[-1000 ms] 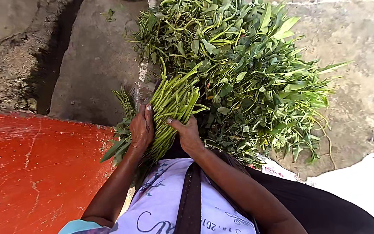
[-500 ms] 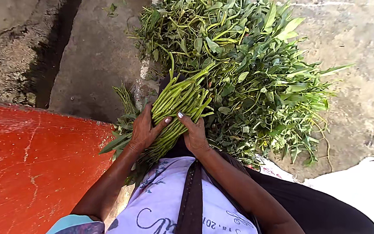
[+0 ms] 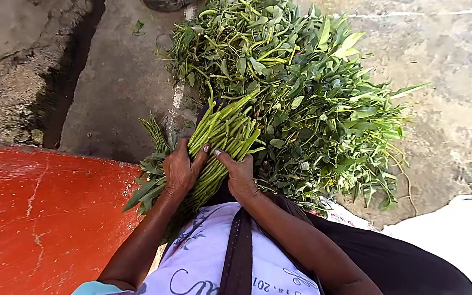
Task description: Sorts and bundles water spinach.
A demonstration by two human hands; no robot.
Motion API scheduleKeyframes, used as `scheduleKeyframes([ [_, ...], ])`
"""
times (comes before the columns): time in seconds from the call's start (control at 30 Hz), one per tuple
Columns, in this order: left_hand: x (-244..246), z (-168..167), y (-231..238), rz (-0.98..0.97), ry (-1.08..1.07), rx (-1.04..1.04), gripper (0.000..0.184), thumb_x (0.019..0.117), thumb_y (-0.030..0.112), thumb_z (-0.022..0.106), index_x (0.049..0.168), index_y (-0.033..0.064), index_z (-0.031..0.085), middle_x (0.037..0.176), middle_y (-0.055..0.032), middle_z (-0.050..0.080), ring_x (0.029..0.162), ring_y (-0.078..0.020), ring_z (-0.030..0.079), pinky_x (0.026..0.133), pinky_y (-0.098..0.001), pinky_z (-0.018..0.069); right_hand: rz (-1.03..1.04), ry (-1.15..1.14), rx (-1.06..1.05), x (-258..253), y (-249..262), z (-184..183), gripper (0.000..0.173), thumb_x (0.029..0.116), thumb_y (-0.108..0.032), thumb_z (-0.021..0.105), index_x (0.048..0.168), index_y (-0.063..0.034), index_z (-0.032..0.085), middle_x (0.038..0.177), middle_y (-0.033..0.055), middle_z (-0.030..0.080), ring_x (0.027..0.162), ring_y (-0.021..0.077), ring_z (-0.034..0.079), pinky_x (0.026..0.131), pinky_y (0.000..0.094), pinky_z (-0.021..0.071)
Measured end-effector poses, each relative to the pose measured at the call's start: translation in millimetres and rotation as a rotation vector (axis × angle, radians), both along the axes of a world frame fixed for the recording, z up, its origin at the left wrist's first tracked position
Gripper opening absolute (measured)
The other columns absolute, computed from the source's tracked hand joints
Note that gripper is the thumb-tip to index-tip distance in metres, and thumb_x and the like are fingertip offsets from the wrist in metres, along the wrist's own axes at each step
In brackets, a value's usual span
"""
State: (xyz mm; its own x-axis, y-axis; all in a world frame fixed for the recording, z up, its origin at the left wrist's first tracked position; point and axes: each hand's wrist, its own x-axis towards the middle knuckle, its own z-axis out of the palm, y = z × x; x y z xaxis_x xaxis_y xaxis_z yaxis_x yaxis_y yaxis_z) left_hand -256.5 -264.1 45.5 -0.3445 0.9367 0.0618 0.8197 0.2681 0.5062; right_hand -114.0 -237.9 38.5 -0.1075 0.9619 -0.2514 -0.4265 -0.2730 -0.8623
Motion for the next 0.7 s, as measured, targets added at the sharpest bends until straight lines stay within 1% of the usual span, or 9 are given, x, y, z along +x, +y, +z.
scheduleKeyframes([
  [0.13,-10,5,2,-0.061,-0.122,-0.043,0.074,0.1011,0.070,0.028,0.114,0.0049,0.061,0.076,-0.0137,0.062,0.070,-0.0337,0.065,0.062,-0.0576,0.0495,0.010,0.150,-0.025,6,-1,-3,0.038,0.0857,-0.008,0.077,0.120,-0.0072,0.063,0.104,0.0067,0.072,0.094,0.0158,0.071,0.086,0.0384,0.0609],
  [0.23,-24,17,-1,-0.271,-0.217,-0.156,0.085,0.0956,0.080,0.027,0.128,0.0065,0.053,0.088,-0.0116,0.066,0.080,-0.0277,0.068,0.068,-0.0547,0.0543,0.018,0.172,-0.072,10,0,7,0.036,0.0923,-0.018,0.077,0.125,-0.0098,0.064,0.110,0.0050,0.072,0.100,0.0151,0.071,0.090,0.0386,0.0602],
  [0.27,-32,23,0,-0.353,-0.290,-0.226,0.089,0.0916,0.083,0.035,0.137,0.0073,0.048,0.100,-0.0115,0.068,0.091,-0.0243,0.070,0.077,-0.0528,0.0567,0.016,0.165,-0.102,10,1,13,0.035,0.0933,-0.021,0.077,0.124,-0.0105,0.064,0.109,0.0042,0.072,0.100,0.0147,0.071,0.090,0.0381,0.0603],
  [0.3,-40,28,2,-0.420,-0.378,-0.301,0.096,0.0849,0.083,0.051,0.144,0.0081,0.043,0.113,-0.0113,0.068,0.103,-0.0211,0.068,0.087,-0.0500,0.0572,0.019,0.154,-0.138,10,2,19,0.033,0.0943,-0.025,0.076,0.122,-0.0119,0.065,0.109,0.0030,0.072,0.099,0.0138,0.071,0.090,0.0370,0.0603],
  [0.37,-50,29,8,-0.479,-0.533,-0.415,0.114,0.0651,0.065,0.086,0.151,0.0108,0.035,0.129,-0.0082,0.064,0.119,-0.0154,0.063,0.103,-0.0425,0.0535,0.034,0.132,-0.198,8,4,31,0.036,0.0943,-0.033,0.075,0.124,-0.0152,0.064,0.110,0.0016,0.072,0.101,0.0131,0.070,0.089,0.0363,0.0603],
  [0.43,-50,25,11,-0.483,-0.631,-0.408,0.120,0.0550,0.047,0.099,0.152,0.0132,0.036,0.132,-0.0038,0.065,0.121,-0.0103,0.063,0.106,-0.0357,0.0535,0.049,0.118,-0.191,5,5,38,0.040,0.0936,-0.039,0.075,0.125,-0.0171,0.065,0.111,0.0013,0.072,0.101,0.0136,0.071,0.089,0.0370,0.0606],
  [0.57,-29,45,2,-0.421,-0.679,-0.180,0.104,0.0532,0.037,0.101,0.142,0.0142,0.052,0.119,0.0029,0.072,0.110,-0.0044,0.068,0.096,-0.0275,0.0588,0.102,0.115,0.089,4,12,57,0.041,0.0949,-0.044,0.072,0.126,-0.0197,0.063,0.108,0.0006,0.071,0.096,0.0115,0.071,0.083,0.0350,0.0623],
  [0.67,-4,82,4,-0.425,-0.684,0.101,0.096,0.0571,0.034,0.100,0.137,0.0072,0.055,0.114,0.0026,0.073,0.106,-0.0024,0.069,0.095,-0.0246,0.0593,0.128,0.217,0.460,13,31,98,0.035,0.0941,-0.021,0.075,0.122,-0.0108,0.057,0.104,0.0014,0.071,0.097,0.0125,0.071,0.089,0.0363,0.0619],
  [0.7,8,92,9,-0.450,-0.690,0.225,0.093,0.0587,0.034,0.099,0.134,0.0030,0.055,0.113,0.0004,0.073,0.106,-0.0035,0.069,0.096,-0.0252,0.0596,0.133,0.207,0.605,20,39,114,0.033,0.0921,-0.020,0.076,0.119,-0.0127,0.058,0.103,-0.0020,0.072,0.098,0.0109,0.071,0.091,0.0355,0.0617],
])
